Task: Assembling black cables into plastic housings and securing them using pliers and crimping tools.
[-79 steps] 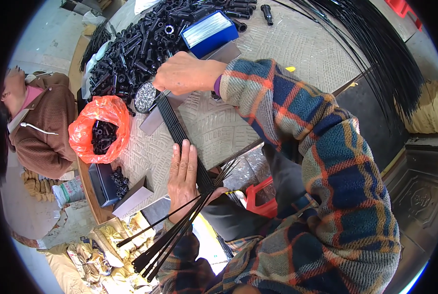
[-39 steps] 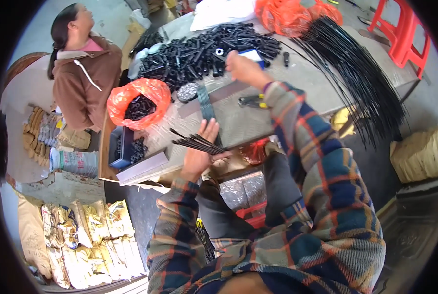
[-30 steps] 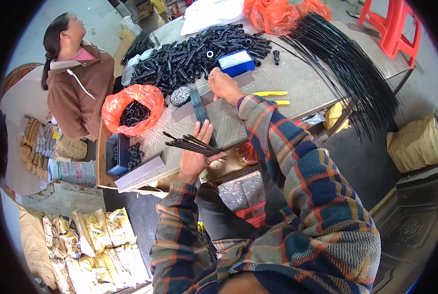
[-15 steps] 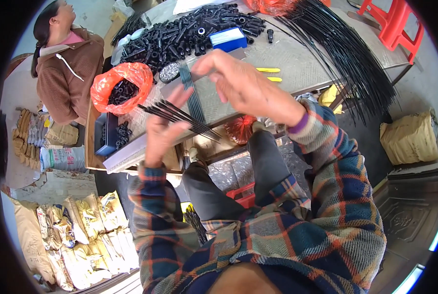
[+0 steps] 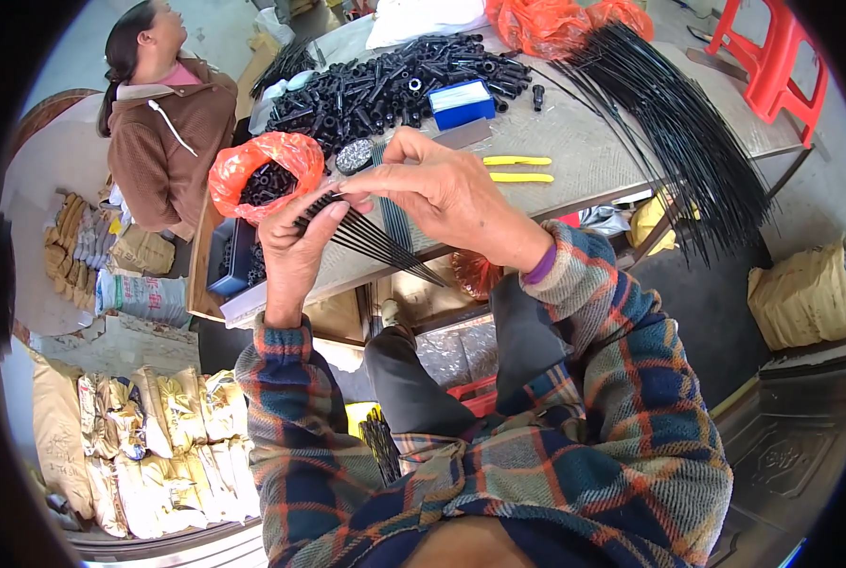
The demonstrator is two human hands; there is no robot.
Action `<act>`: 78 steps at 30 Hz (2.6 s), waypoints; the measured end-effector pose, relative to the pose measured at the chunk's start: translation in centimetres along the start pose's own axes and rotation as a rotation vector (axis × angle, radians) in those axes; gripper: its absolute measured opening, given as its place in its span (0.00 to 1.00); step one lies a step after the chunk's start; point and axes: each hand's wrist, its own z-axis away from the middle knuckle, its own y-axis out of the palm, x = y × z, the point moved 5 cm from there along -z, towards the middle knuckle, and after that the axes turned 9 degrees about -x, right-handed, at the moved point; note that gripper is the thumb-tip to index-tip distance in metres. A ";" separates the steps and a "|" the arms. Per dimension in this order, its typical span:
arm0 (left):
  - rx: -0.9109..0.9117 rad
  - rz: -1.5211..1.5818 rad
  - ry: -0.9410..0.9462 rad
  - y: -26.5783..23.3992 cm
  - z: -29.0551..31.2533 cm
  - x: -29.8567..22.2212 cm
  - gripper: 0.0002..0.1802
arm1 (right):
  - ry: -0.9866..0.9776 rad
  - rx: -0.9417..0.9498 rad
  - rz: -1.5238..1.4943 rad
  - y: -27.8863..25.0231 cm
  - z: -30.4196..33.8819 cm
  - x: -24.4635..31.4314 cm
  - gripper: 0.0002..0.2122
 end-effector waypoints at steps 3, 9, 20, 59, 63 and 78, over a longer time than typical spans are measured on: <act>-0.001 0.032 -0.017 0.3 -0.4 0.4 0.14 | 0.052 0.018 -0.046 -0.2 -0.1 -0.4 0.15; -0.007 -0.010 0.031 0.6 -0.4 0.6 0.15 | -0.261 0.012 0.399 -0.8 -0.3 1.3 0.18; 0.132 -0.091 0.004 0.6 -0.1 0.7 0.14 | -0.585 0.170 0.444 -0.9 -2.3 2.6 0.09; 0.340 -0.806 0.371 2.2 0.6 1.4 0.36 | -0.503 0.392 0.576 2.3 -2.8 6.4 0.08; 0.449 -0.998 0.321 3.2 4.8 11.8 0.45 | -0.544 0.513 0.517 0.7 -2.0 7.8 0.06; 0.041 -0.629 0.465 5.5 9.3 4.6 0.26 | -0.753 0.933 -0.099 -13.7 3.9 18.3 0.12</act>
